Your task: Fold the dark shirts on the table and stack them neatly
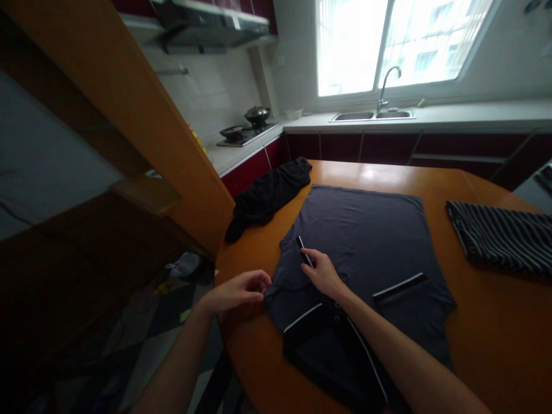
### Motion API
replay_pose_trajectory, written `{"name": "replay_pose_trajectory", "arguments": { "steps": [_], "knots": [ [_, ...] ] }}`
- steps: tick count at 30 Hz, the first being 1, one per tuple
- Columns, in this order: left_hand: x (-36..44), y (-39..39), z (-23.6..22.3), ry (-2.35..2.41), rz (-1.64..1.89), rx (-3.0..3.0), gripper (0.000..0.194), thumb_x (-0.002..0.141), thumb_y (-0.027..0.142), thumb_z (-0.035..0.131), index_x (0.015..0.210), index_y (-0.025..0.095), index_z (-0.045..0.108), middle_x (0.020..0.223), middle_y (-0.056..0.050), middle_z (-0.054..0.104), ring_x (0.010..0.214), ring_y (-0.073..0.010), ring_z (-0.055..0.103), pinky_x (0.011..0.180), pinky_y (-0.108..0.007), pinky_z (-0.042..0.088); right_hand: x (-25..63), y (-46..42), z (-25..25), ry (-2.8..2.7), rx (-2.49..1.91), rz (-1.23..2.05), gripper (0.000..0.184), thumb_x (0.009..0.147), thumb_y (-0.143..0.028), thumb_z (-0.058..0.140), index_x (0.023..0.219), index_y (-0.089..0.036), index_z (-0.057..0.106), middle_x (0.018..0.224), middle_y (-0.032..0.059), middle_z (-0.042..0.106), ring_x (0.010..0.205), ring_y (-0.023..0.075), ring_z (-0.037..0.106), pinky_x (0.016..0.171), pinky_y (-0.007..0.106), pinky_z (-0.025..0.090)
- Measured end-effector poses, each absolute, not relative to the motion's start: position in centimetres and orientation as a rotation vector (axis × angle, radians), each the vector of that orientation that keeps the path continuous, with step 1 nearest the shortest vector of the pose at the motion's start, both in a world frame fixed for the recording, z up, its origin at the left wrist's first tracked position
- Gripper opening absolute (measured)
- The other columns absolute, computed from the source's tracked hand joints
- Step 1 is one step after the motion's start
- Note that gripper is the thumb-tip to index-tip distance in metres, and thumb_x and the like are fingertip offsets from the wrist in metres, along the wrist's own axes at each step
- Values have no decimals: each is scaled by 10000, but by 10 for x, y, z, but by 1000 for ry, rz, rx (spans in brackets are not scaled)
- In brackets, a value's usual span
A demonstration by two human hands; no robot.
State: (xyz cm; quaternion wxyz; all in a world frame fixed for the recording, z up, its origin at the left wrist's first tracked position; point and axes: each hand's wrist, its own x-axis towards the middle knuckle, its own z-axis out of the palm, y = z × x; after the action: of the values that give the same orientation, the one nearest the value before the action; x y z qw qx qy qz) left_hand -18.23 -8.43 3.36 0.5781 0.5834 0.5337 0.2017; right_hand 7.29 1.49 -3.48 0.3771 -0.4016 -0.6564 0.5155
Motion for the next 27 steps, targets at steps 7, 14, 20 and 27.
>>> {"name": "replay_pose_trajectory", "arguments": {
  "steps": [7,14,20,27],
  "knots": [
    [-169,-88,29,1328,646,1376,356,668,311,793,905,178,564,803,31,561,723,-117,509,659,-220,408,73,18,-39,-1657,-1023,1359,536,761,-226,638,1285,-118,653,982,77,755,792,196,682,709,317,555],
    [-164,-99,25,1824,707,1690,376,711,69,563,1064,195,602,764,29,534,711,-136,529,673,-247,433,73,19,-40,-1662,-1010,1292,501,766,-191,630,1264,-165,675,1154,84,730,970,222,689,909,381,543],
    [-157,-114,12,1895,696,1689,567,757,63,560,1305,212,570,1116,-62,584,831,-156,592,738,-275,502,74,17,-38,-1770,-973,1176,501,783,-175,624,1283,-181,657,1212,92,677,1077,227,652,987,385,503],
    [-154,-125,0,1809,763,1654,614,790,145,637,1387,231,526,1138,-54,575,731,-118,558,665,-250,498,73,11,-36,-1850,-1047,931,476,805,-151,576,1275,-192,635,1295,109,574,1075,224,613,988,397,507]
  ]
}}
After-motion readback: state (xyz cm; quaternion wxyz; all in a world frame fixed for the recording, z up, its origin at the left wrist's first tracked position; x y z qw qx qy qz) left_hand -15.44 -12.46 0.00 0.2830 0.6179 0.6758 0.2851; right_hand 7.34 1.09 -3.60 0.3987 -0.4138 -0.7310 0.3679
